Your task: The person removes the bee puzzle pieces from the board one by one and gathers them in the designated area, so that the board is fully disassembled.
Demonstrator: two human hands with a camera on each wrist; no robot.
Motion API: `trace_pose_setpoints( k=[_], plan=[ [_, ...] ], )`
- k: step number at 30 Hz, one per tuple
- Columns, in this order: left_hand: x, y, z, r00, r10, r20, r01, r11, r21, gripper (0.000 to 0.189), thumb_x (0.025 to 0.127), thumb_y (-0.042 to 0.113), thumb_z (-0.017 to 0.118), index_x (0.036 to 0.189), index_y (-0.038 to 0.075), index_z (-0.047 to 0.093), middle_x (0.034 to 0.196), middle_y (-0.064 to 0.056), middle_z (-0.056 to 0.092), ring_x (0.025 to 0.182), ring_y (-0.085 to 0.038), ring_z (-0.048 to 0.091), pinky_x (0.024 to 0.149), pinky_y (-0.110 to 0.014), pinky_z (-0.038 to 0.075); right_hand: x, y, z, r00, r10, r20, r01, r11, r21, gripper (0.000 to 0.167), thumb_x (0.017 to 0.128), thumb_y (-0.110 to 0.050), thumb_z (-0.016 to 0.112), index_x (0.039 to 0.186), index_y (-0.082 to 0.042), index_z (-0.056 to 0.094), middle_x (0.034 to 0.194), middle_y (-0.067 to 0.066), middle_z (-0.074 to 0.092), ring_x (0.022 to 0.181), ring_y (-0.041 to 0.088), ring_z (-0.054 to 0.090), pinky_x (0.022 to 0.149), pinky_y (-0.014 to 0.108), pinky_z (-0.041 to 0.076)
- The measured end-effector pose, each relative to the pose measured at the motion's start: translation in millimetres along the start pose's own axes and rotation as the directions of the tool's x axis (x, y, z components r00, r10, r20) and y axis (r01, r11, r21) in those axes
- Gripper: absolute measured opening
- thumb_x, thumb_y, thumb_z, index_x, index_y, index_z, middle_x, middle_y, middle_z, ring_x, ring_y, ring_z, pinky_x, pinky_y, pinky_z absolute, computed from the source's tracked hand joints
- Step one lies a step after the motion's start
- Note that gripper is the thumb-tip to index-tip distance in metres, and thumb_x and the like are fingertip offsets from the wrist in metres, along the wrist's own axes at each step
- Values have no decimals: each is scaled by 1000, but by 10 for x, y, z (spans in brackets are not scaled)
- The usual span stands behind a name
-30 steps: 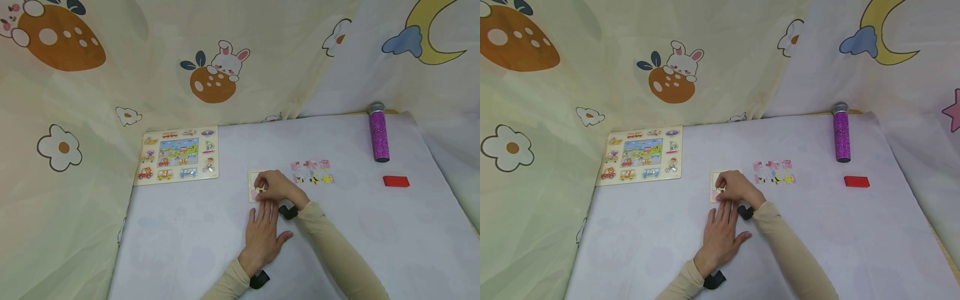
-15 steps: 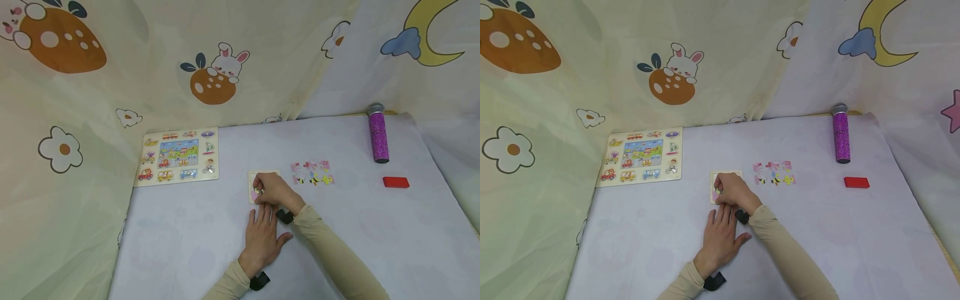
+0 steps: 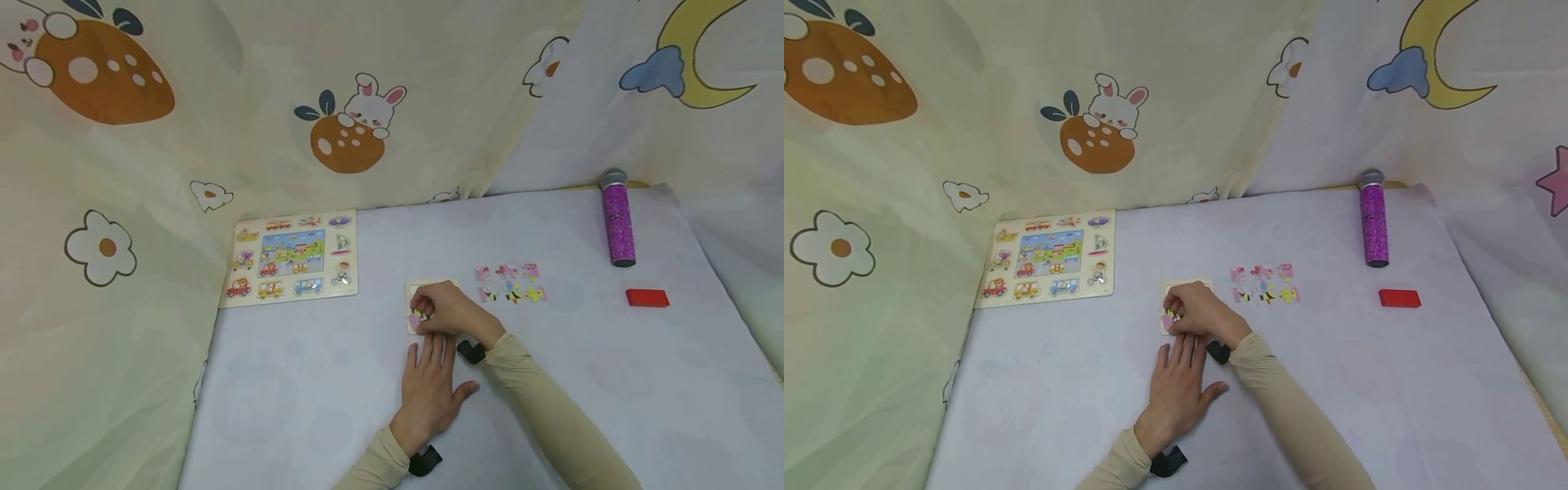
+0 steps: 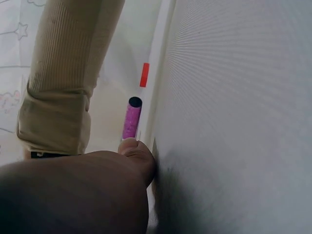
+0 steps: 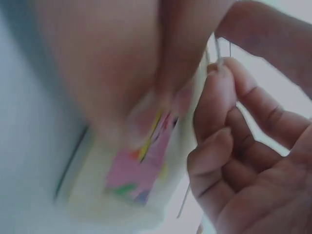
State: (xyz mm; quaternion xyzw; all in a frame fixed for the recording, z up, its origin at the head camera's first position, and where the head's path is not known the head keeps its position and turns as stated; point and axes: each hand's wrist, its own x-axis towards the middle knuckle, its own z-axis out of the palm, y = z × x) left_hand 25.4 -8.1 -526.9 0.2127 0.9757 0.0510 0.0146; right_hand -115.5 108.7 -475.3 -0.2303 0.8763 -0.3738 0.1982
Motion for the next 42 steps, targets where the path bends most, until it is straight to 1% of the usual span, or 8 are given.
trace_pose_setpoints(
  k=[6,14,20,24,28,33,38,42],
  plan=[
    [18,14,-7,998,-15,68,17,999,-27,97,101,77,41,170,11,23,179,-13,16,166,-27,17,124,-52,31,-114,243,-139,998,-26,-60,31,996,86,37,81,-14,93,111,-9,73,96,1,74,87,14,70,79,28,55],
    [26,12,4,998,-15,60,16,1000,-20,101,101,77,42,171,9,17,179,-14,13,165,-29,18,124,-52,32,-320,470,-382,981,-15,-192,40,991,128,41,79,-19,96,114,-10,77,95,3,78,83,14,71,75,26,56],
    [30,3,-12,998,-7,65,11,999,-48,100,101,75,42,171,8,17,179,-15,12,165,-30,18,125,-54,31,-521,653,-472,971,33,-238,21,975,219,41,82,-17,93,119,-8,79,103,9,79,91,18,74,80,23,58],
    [50,-5,-43,996,-18,86,24,997,-76,98,102,74,41,171,8,17,179,-13,13,165,-29,19,127,-54,27,-678,747,-506,964,109,-243,-34,956,293,40,85,-16,91,121,-5,79,109,14,80,94,16,77,81,21,59],
    [68,-21,-56,998,-22,61,27,996,-80,97,103,72,44,170,6,21,178,-12,20,163,-29,24,127,-55,27,-820,834,-500,953,169,-251,-82,943,324,39,86,-16,90,122,-4,79,113,15,80,94,10,77,82,20,59],
    [95,-43,-26,1000,-18,-6,17,997,-76,93,103,70,48,167,5,30,174,-11,30,157,-27,32,125,-55,28,-949,936,-473,945,193,-264,-103,942,319,40,85,-15,91,120,-3,79,110,14,81,92,7,77,81,18,59],
    [116,-64,-1,998,-20,-61,13,994,-104,86,104,65,52,165,6,36,170,-12,36,155,-31,34,126,-57,27,-1036,997,-452,944,180,-277,-97,952,291,39,83,-14,92,117,-1,79,106,15,81,89,8,77,79,20,60],
    [134,-80,2,994,-29,-102,12,986,-166,78,104,59,57,162,8,42,165,-16,37,156,-38,30,126,-56,27,-1082,1010,-451,946,173,-275,-103,963,251,38,81,-18,94,113,-4,80,102,12,81,87,8,76,77,22,60]
  ],
)
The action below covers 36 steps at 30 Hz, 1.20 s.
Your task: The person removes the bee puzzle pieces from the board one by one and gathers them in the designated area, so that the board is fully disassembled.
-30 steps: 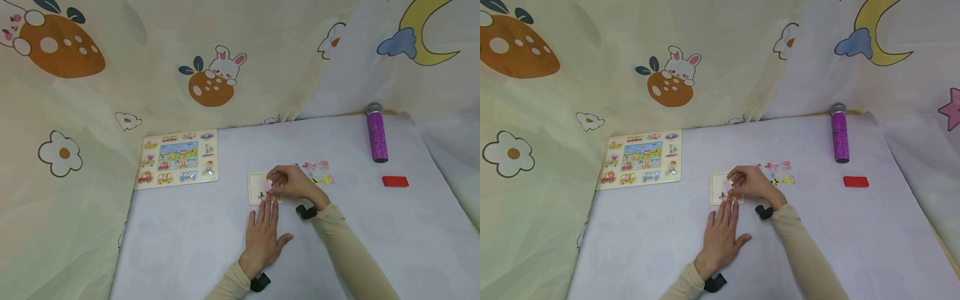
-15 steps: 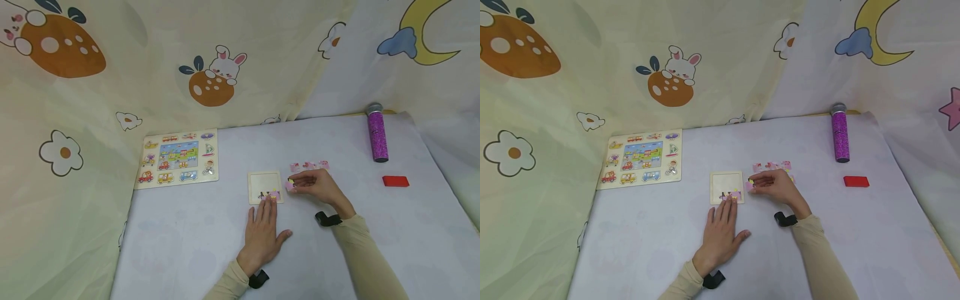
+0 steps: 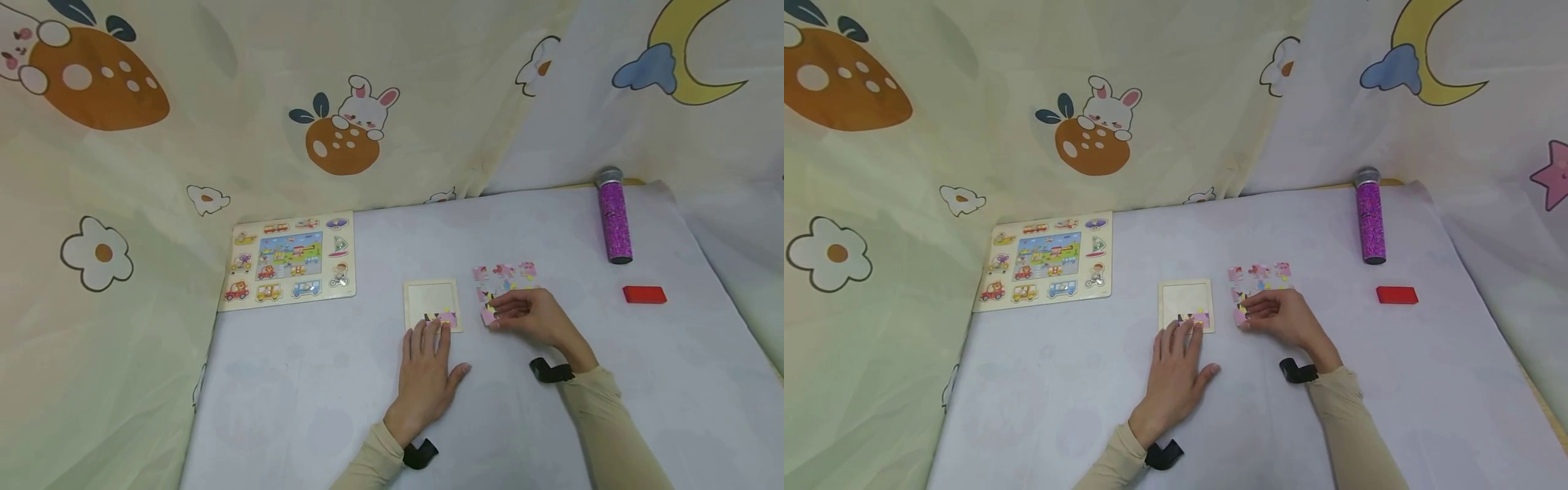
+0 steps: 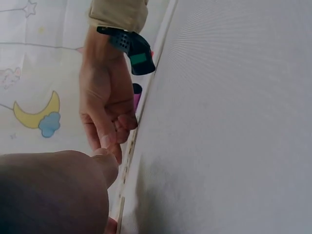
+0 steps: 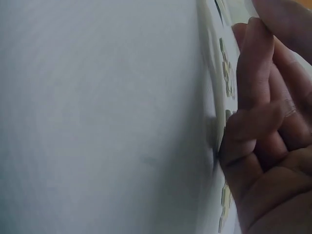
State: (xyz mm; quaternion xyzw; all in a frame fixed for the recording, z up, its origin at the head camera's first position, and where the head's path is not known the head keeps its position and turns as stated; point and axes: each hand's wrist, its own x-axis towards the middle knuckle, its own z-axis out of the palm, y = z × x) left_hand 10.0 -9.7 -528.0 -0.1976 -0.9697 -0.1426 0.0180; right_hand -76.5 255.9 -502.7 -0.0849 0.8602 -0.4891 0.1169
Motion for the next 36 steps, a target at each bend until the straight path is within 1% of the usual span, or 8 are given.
trace_pose_setpoints(
  k=[3,7,10,14,19,23,28,36],
  plan=[
    [2,-11,-6,1000,-25,1,25,998,-60,75,104,56,60,161,10,44,166,-23,31,157,-42,24,126,-55,30,-16,-15,-4,1000,-22,-10,21,998,-65,37,80,-22,95,110,-7,82,95,7,80,81,8,72,72,22,57],
    [-8,-23,-10,997,-62,42,66,992,-103,76,103,55,63,163,14,42,170,-31,17,159,-48,16,125,-54,34,-26,-39,9,998,-57,-41,50,987,-156,36,77,-24,97,107,-11,84,84,-1,75,73,8,62,66,22,50],
    [-12,-35,-8,996,-64,62,70,993,-100,78,102,55,64,164,15,41,170,-34,14,159,-50,15,125,-54,35,-22,-48,30,996,-73,-56,61,979,-192,35,75,-22,98,105,-11,84,78,-4,71,70,6,58,63,22,47],
    [-10,-58,-3,997,-48,60,52,997,-56,78,102,57,64,164,16,41,170,-34,17,159,-50,18,125,-53,35,-10,-51,47,995,-86,-60,71,971,-226,35,73,-18,99,104,-10,85,77,-3,70,68,5,56,61,22,45],
    [-12,-81,14,998,-37,57,39,999,-35,79,102,58,63,165,16,40,170,-33,19,159,-48,18,125,-54,34,2,-48,51,997,-47,-56,31,964,-265,33,74,-18,98,103,-11,85,81,0,73,69,8,56,61,23,45],
    [-15,-88,29,996,-45,74,47,999,-28,82,102,60,61,167,17,34,171,-31,17,160,-47,16,126,-54,32,5,-49,50,998,-35,-53,19,960,-280,33,74,-19,98,104,-12,84,83,0,72,70,9,56,62,24,45],
    [-7,-95,28,995,-50,88,53,998,-38,83,103,60,59,169,20,29,172,-30,16,161,-46,16,127,-54,31,2,-58,43,997,-56,-52,40,962,-269,33,74,-18,98,103,-11,84,86,1,74,70,8,57,62,24,45],
    [-2,-105,13,994,-74,77,80,994,-79,73,104,56,59,167,26,36,173,-27,14,161,-44,17,126,-53,34,56,-141,76,991,-118,-68,100,969,-224,28,78,-19,96,101,-9,83,89,3,79,70,6,59,64,22,47]
  ],
)
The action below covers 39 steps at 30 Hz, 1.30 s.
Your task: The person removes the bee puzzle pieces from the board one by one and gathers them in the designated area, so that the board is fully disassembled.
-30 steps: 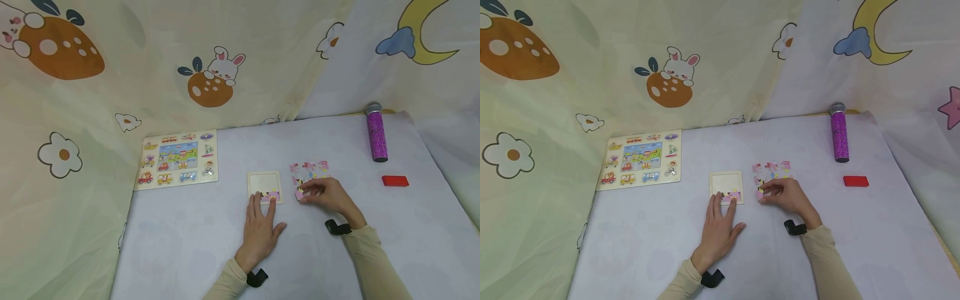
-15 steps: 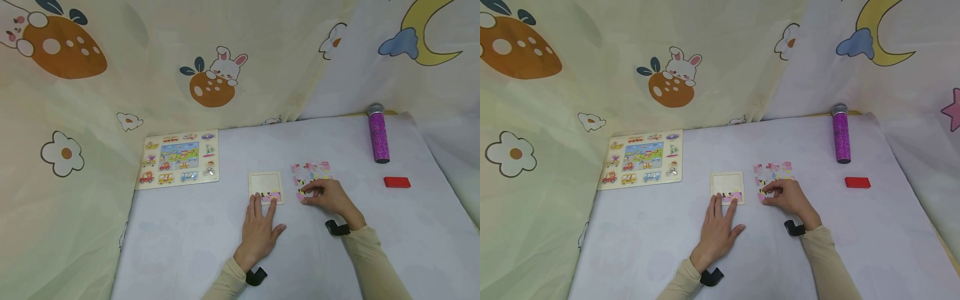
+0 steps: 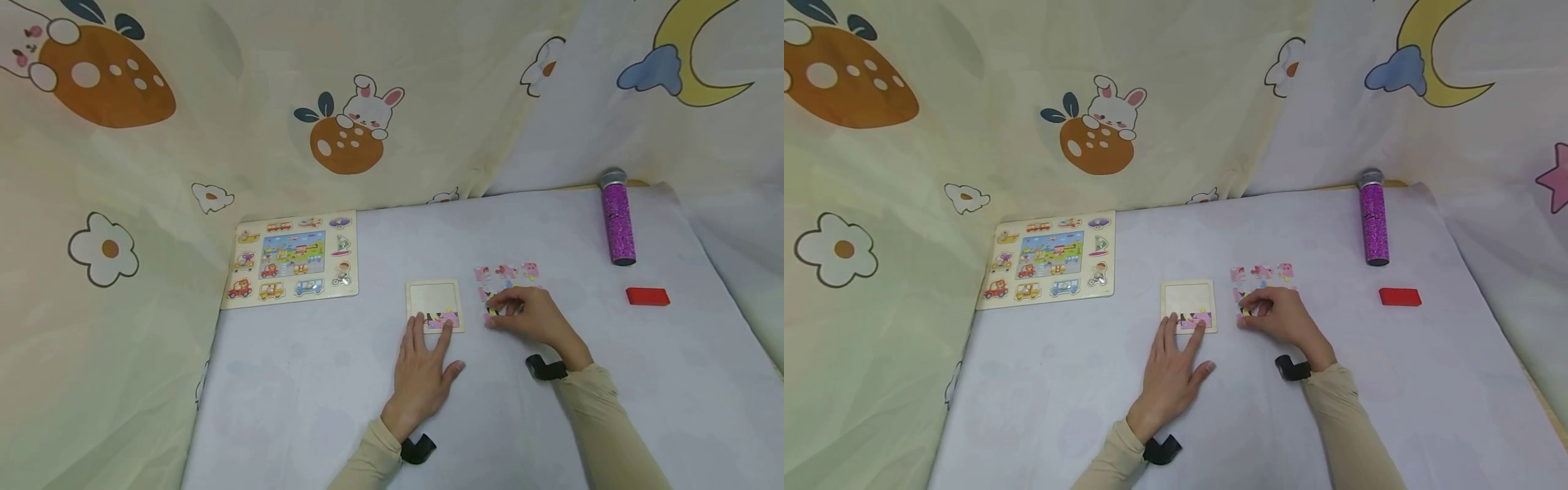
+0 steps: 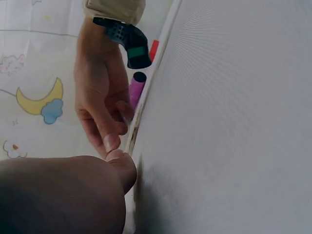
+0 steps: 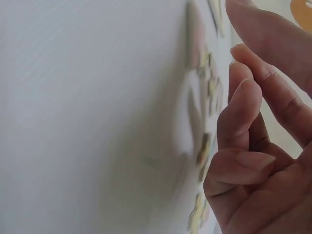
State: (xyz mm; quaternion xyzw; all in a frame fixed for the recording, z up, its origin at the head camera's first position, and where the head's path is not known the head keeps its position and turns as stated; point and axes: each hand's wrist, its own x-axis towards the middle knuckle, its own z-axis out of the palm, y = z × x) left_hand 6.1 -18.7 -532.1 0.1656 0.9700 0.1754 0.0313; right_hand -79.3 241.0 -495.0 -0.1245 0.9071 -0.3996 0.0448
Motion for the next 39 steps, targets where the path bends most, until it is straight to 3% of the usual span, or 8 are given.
trace_pose_setpoints(
  k=[8,16,19,25,31,39],
  plan=[
    [13,-12,-3,1000,-6,-9,6,1000,-4,72,104,56,60,166,29,38,173,-27,13,161,-44,18,124,-53,37,224,-219,116,999,-7,53,4,998,62,24,82,-18,93,102,-8,83,84,1,76,68,10,59,61,22,47],
    [21,-18,-13,1000,10,-19,-10,1000,11,74,103,57,60,168,34,32,173,-29,14,161,-44,18,123,-52,37,450,-555,327,981,-36,193,27,998,48,28,84,-20,91,106,-5,82,94,5,80,73,12,60,66,26,49],
    [13,-22,-6,1000,13,-20,-13,1000,11,72,103,57,60,166,33,37,172,-28,15,160,-43,18,123,-52,37,502,-648,418,971,3,240,-6,1000,12,28,84,-21,91,105,-5,82,94,5,79,75,13,60,67,28,49],
    [1,-24,-9,1000,10,7,-10,1000,13,69,102,58,60,164,31,43,173,-27,14,161,-42,16,125,-50,35,551,-773,498,961,112,254,-86,990,-111,23,82,-22,93,97,-9,81,90,3,75,83,16,63,72,32,51],
    [-12,-28,-26,1000,8,24,-9,1000,17,69,103,60,58,163,32,44,174,-27,14,162,-42,16,126,-48,33,581,-879,505,938,207,279,-169,973,-156,21,78,-20,95,86,-11,78,78,1,66,72,17,56,64,29,42],
    [-22,-28,-23,1000,25,2,-25,999,20,69,101,60,59,163,32,45,173,-27,17,161,-42,19,126,-48,33,636,-935,521,918,234,320,-160,957,-241,26,74,-20,97,85,-10,76,73,0,62,69,16,55,62,28,41]
  ],
)
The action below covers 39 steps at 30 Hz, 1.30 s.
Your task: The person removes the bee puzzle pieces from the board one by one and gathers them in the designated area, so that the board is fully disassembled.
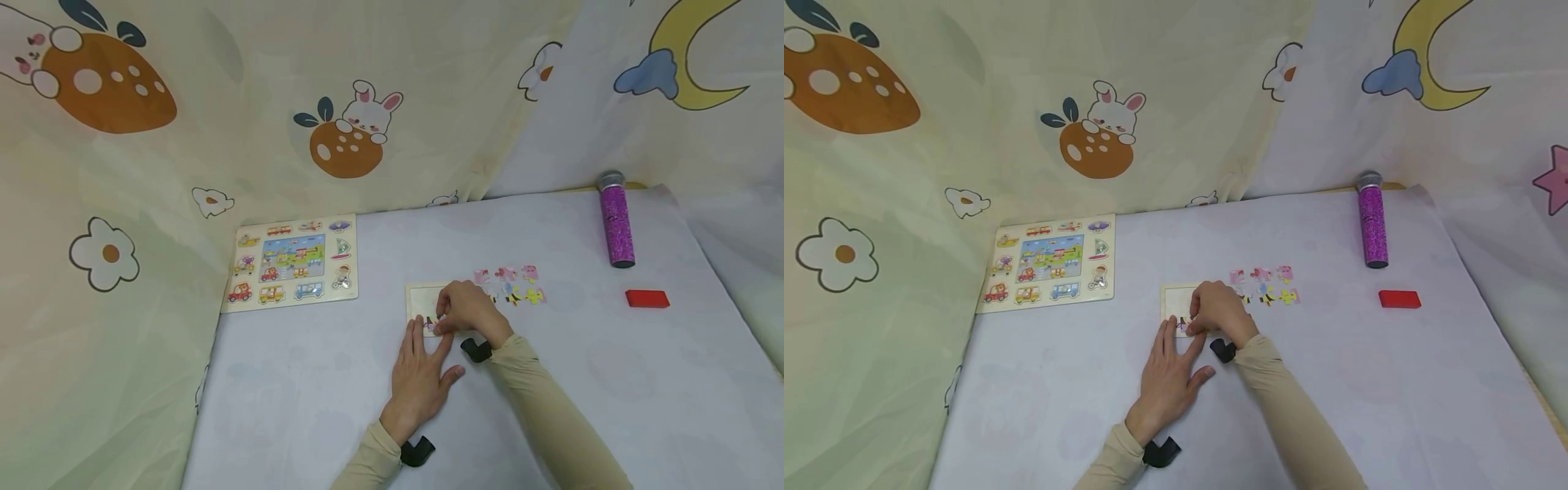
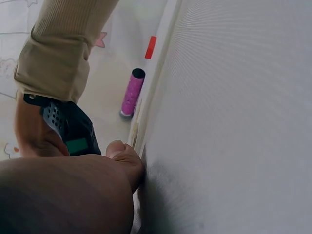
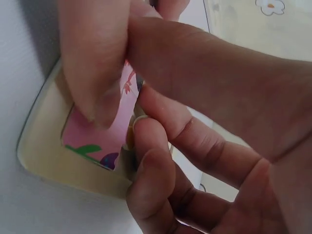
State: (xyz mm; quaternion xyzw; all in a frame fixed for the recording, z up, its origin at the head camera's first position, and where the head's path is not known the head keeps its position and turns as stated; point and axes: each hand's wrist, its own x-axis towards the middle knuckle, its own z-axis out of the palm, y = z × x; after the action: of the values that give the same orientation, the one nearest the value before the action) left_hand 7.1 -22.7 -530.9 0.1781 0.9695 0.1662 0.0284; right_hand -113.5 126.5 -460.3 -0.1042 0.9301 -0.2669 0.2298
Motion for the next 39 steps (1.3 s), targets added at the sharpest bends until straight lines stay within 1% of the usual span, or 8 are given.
trace_pose_setpoints(
  k=[7,13,17,24,29,33,37,39],
  plan=[
    [13,-1,-12,999,-16,51,16,1000,5,70,103,61,56,165,33,40,175,-26,11,163,-41,14,129,-46,29,27,-16,12,1000,24,15,-23,999,-26,28,73,-21,98,85,-11,74,74,0,63,69,17,56,61,29,42],
    [12,1,-12,999,-17,50,17,1000,10,70,103,61,57,164,33,41,175,-26,11,163,-41,14,129,-46,29,24,-15,11,1000,14,1,-14,1000,-8,26,74,-18,97,81,-11,72,74,0,63,69,17,57,61,29,43],
    [11,-2,-8,999,-14,41,13,1000,15,69,103,61,56,164,33,42,174,-26,12,163,-41,15,129,-46,30,13,3,13,1000,-23,-4,23,1000,17,25,76,-15,95,82,-11,71,76,1,64,70,17,57,62,29,44],
    [18,-1,6,999,-14,43,14,1000,16,69,103,62,55,164,32,41,175,-26,12,163,-41,16,129,-46,29,15,91,36,994,-112,-7,113,993,41,22,82,-13,91,88,-11,70,81,1,66,73,16,56,64,29,44],
    [23,4,4,999,-12,31,11,1000,17,71,102,61,57,165,32,39,174,-27,13,162,-42,16,128,-46,31,26,143,35,987,-159,-23,160,983,89,20,85,-9,88,90,-11,69,83,1,67,75,15,59,69,30,48],
    [20,10,-5,1000,-7,22,7,1000,23,72,102,60,58,166,33,38,173,-28,13,161,-43,17,127,-47,32,41,207,21,979,-197,-51,202,968,151,18,87,-5,83,92,-10,67,83,2,67,75,14,59,70,30,48],
    [19,14,-10,1000,-6,22,5,1000,26,74,102,61,58,167,34,34,173,-29,14,161,-44,18,127,-47,32,39,294,-15,969,-226,-99,243,944,224,16,91,-8,82,97,-9,67,83,3,67,74,14,58,69,30,48],
    [23,13,2,1000,-9,26,8,1000,26,75,102,61,57,168,34,32,173,-29,14,161,-43,18,127,-47,32,20,327,-43,968,-217,-129,245,932,266,16,92,-10,82,100,-9,68,87,5,68,76,15,61,71,31,50]
  ],
)
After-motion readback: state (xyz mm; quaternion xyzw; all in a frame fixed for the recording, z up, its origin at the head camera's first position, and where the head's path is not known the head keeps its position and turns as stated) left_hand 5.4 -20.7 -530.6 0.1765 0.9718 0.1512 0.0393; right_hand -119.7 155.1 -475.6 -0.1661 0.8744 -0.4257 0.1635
